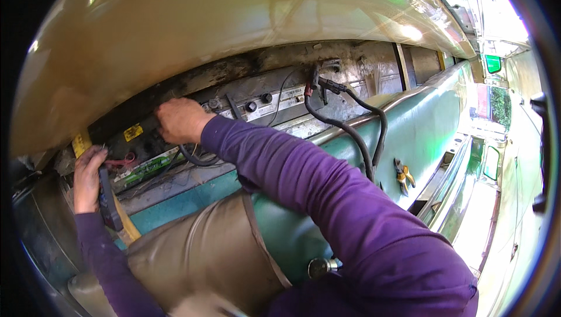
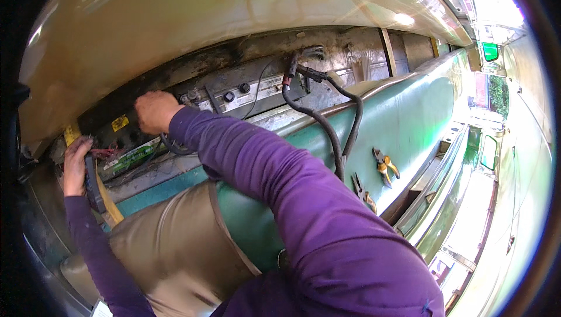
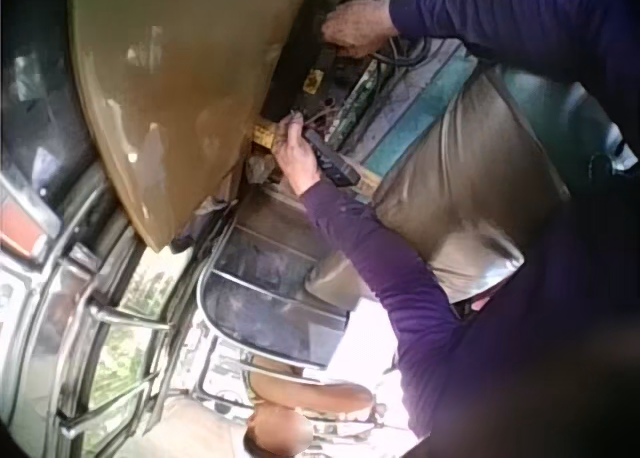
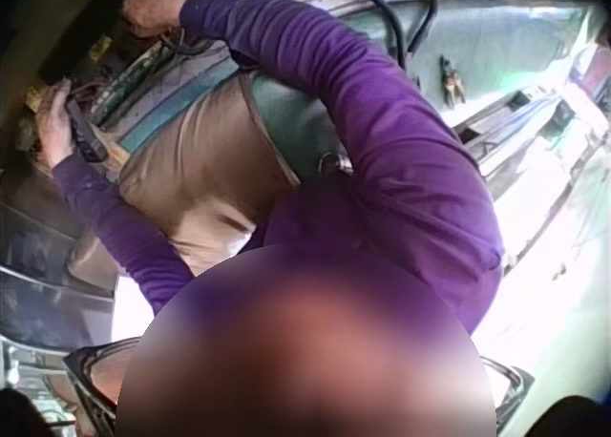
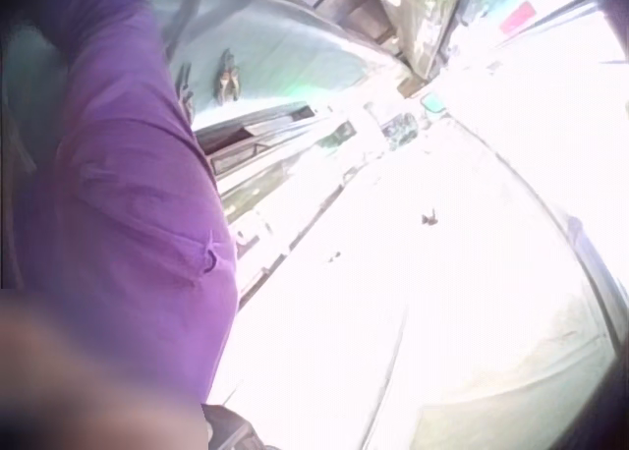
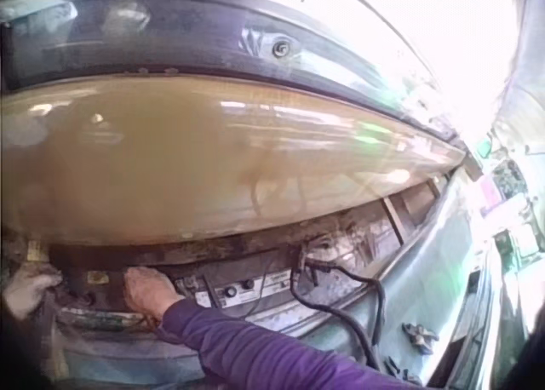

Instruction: The person works on the vehicle's electrical system under the dashboard, using a wrench to tighten connections and a multimeter to test voltage. They handle wires and tools while another person observes from the driver's seat.

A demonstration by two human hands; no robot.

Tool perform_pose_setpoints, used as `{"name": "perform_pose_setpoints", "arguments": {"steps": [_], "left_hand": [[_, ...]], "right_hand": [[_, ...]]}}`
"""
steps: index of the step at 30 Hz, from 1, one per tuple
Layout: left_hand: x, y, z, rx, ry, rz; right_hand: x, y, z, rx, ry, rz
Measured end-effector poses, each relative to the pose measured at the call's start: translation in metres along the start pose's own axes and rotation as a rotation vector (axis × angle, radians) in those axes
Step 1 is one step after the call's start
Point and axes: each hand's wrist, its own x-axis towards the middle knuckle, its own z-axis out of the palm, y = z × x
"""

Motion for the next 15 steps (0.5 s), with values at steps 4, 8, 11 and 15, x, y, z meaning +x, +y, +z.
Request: {"name": "perform_pose_setpoints", "arguments": {"steps": [4,8,11,15], "left_hand": [[0.002,-0.003,0.0,-0.198,-0.119,-0.063],[0.01,-0.005,0.002,-0.208,-0.135,-0.029],[0.011,-0.004,0.0,-0.229,-0.133,-0.002],[-0.006,-0.005,-0.015,-0.562,-0.047,-0.248]], "right_hand": [[-0.024,-0.025,-0.027,-0.149,-0.008,0.008],[-0.094,-0.063,-0.081,-0.203,-0.056,-0.162],[-0.19,-0.065,-0.149,-0.144,0.075,-0.271],[-0.352,-0.06,-0.229,-0.026,0.32,0.007]]}}
